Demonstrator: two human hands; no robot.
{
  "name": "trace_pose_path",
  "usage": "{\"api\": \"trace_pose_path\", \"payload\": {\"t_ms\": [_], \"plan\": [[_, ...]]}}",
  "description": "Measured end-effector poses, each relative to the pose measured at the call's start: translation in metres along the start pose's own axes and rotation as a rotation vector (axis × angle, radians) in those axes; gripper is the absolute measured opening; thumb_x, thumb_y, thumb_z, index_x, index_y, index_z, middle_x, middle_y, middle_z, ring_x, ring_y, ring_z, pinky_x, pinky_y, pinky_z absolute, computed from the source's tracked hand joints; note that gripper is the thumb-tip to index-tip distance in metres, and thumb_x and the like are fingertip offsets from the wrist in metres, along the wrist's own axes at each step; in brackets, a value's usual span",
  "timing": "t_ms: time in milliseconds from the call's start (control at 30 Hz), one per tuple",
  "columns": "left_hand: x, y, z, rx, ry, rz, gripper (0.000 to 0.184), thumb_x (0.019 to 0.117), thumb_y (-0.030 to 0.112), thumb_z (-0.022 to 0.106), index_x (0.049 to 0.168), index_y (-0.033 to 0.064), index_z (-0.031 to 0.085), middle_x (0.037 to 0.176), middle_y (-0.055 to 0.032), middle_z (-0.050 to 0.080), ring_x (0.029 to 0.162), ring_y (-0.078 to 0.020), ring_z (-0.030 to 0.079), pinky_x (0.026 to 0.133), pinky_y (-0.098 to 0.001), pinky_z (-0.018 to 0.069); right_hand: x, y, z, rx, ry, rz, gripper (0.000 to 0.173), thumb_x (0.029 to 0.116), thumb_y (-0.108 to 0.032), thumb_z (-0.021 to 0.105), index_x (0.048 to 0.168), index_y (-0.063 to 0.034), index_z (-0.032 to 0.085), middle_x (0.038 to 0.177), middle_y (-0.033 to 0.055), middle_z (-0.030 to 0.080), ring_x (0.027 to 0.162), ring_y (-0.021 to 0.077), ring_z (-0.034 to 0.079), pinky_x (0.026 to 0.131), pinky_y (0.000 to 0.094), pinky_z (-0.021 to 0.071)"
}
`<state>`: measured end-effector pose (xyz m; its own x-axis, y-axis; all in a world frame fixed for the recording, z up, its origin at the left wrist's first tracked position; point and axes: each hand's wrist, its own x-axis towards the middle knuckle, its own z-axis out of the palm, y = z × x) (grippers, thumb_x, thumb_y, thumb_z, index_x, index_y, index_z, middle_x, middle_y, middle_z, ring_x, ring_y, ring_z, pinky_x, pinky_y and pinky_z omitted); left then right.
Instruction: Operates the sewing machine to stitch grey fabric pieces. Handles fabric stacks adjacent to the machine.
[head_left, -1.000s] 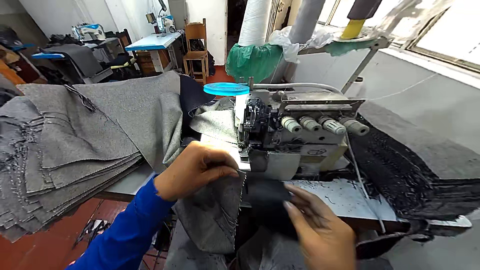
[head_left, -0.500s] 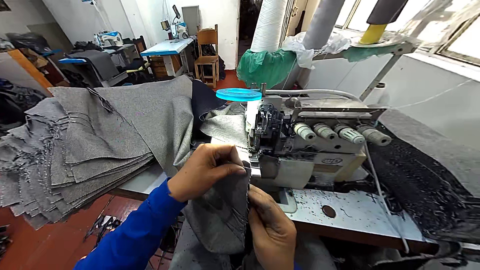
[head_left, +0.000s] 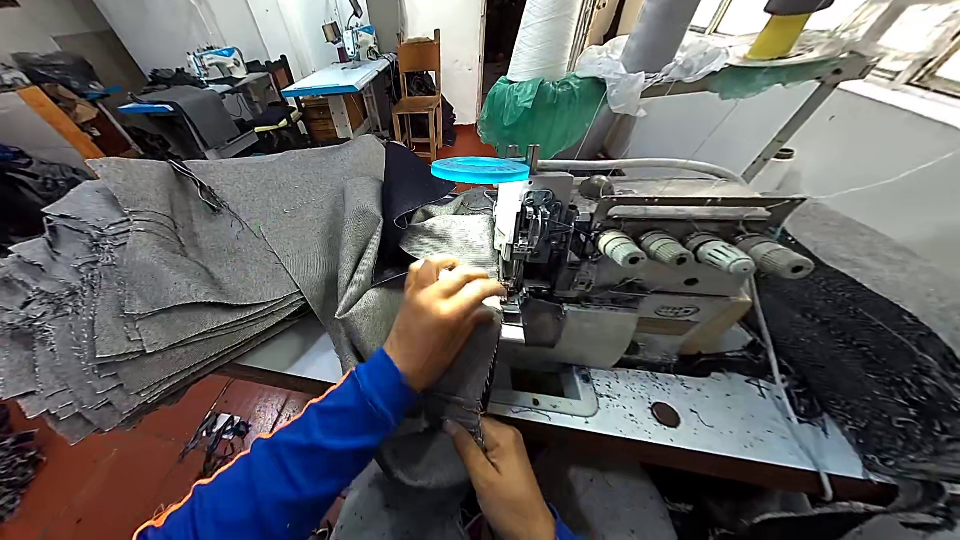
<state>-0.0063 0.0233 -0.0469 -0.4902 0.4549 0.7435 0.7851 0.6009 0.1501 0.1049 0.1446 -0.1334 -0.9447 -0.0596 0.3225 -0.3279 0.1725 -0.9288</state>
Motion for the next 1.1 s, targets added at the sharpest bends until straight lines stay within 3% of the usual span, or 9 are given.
{"api": "trace_pose_path", "payload": {"t_ms": [100, 167, 267, 467, 600, 767, 933, 1000, 1100], "plan": [[-0.016, 0.033, 0.002, 0.264, 0.047, 0.034, 0.012, 0.0940, 0.014, 0.066, 0.089, 0.0140, 0.077, 0.083, -0.0023, 0.073, 0.094, -0.0223, 0.070, 0.095, -0.0437, 0.0499, -0.016, -0.008, -0.006, -0.063, -0.013, 0.031, 0.024, 0.0932, -0.012, 0.063, 0.081, 0.0071, 0.073, 0.069, 0.0135, 0.068, 0.066, 0.0133, 0.067, 0.067, 0.0306, 0.0551], [-0.019, 0.053, 0.001, 0.351, -0.020, 0.002, 0.017, 0.0976, 0.018, 0.063, 0.098, 0.0128, 0.080, 0.092, -0.0018, 0.078, 0.097, -0.0184, 0.074, 0.096, -0.0387, 0.0535, -0.020, -0.011, -0.014, -0.068, 0.003, 0.029, 0.021, 0.0919, -0.008, 0.063, 0.084, 0.0085, 0.073, 0.072, 0.0141, 0.071, 0.071, 0.0109, 0.069, 0.071, 0.0277, 0.0558], [-0.016, 0.055, 0.005, 0.292, -0.110, -0.045, 0.024, 0.1011, 0.020, 0.058, 0.110, 0.0087, 0.077, 0.107, -0.0060, 0.077, 0.106, -0.0198, 0.073, 0.100, -0.0375, 0.0555, -0.010, -0.014, -0.031, -0.004, 0.003, -0.011, 0.024, 0.0971, -0.011, 0.061, 0.086, 0.0066, 0.073, 0.075, 0.0075, 0.072, 0.076, -0.0023, 0.067, 0.077, 0.0164, 0.0543], [0.000, 0.052, -0.010, 0.119, -0.204, -0.111, 0.015, 0.0980, 0.007, 0.056, 0.104, 0.0026, 0.069, 0.098, -0.0075, 0.074, 0.107, -0.0199, 0.072, 0.105, -0.0397, 0.0539, 0.019, -0.020, -0.045, 0.300, -0.044, 0.036, 0.027, 0.1062, -0.016, 0.050, 0.093, -0.0053, 0.071, 0.082, -0.0096, 0.072, 0.080, -0.0076, 0.067, 0.079, 0.0161, 0.0567], [-0.015, 0.069, -0.033, -0.031, -0.148, -0.011, 0.032, 0.1059, 0.030, 0.052, 0.110, 0.0012, 0.066, 0.108, -0.0136, 0.075, 0.115, -0.0282, 0.070, 0.107, -0.0449, 0.0510, 0.028, -0.021, -0.049, 0.417, -0.064, 0.028, 0.031, 0.1085, -0.018, 0.045, 0.091, -0.0113, 0.070, 0.081, -0.0124, 0.071, 0.078, -0.0057, 0.067, 0.077, 0.0187, 0.0581], [-0.045, 0.059, -0.034, 0.080, -0.188, 0.223, 0.063, 0.0981, 0.060, 0.054, 0.129, 0.0048, 0.056, 0.133, -0.0163, 0.067, 0.133, -0.0266, 0.059, 0.118, -0.0405, 0.0378, 0.029, -0.016, -0.042, 0.233, 0.055, -0.075, 0.034, 0.1061, -0.024, 0.050, 0.080, -0.0078, 0.064, 0.070, -0.0103, 0.064, 0.067, -0.0080, 0.062, 0.065, 0.0140, 0.0542], [-0.045, 0.035, -0.030, 0.158, -0.297, 0.315, 0.047, 0.1016, 0.028, 0.060, 0.145, 0.0103, 0.049, 0.144, -0.0131, 0.060, 0.141, -0.0249, 0.052, 0.122, -0.0463, 0.0321, 0.034, -0.012, -0.032, -0.180, 0.208, -0.229, 0.042, 0.1015, -0.027, 0.050, 0.069, -0.0022, 0.060, 0.058, 0.0012, 0.055, 0.055, -0.0010, 0.054, 0.055, 0.0144, 0.0455], [-0.037, 0.027, -0.030, 0.179, -0.314, 0.342, 0.039, 0.1046, 0.007, 0.050, 0.143, 0.0090, 0.052, 0.141, -0.0129, 0.063, 0.137, -0.0247, 0.056, 0.119, -0.0447, 0.0374, 0.037, -0.016, -0.029, -0.261, 0.244, -0.200, 0.041, 0.1017, -0.025, 0.049, 0.072, -0.0015, 0.064, 0.058, 0.0019, 0.056, 0.054, 0.0021, 0.055, 0.054, 0.0175, 0.0467], [-0.023, 0.019, -0.029, 0.140, -0.294, 0.368, 0.030, 0.1054, 0.002, 0.047, 0.132, 0.0036, 0.061, 0.130, -0.0131, 0.070, 0.125, -0.0241, 0.066, 0.111, -0.0413, 0.0485, 0.043, -0.021, -0.029, -0.304, 0.251, -0.143, 0.037, 0.1013, -0.021, 0.047, 0.073, -0.0034, 0.064, 0.056, -0.0001, 0.054, 0.050, 0.0039, 0.054, 0.049, 0.0203, 0.0462]]}}
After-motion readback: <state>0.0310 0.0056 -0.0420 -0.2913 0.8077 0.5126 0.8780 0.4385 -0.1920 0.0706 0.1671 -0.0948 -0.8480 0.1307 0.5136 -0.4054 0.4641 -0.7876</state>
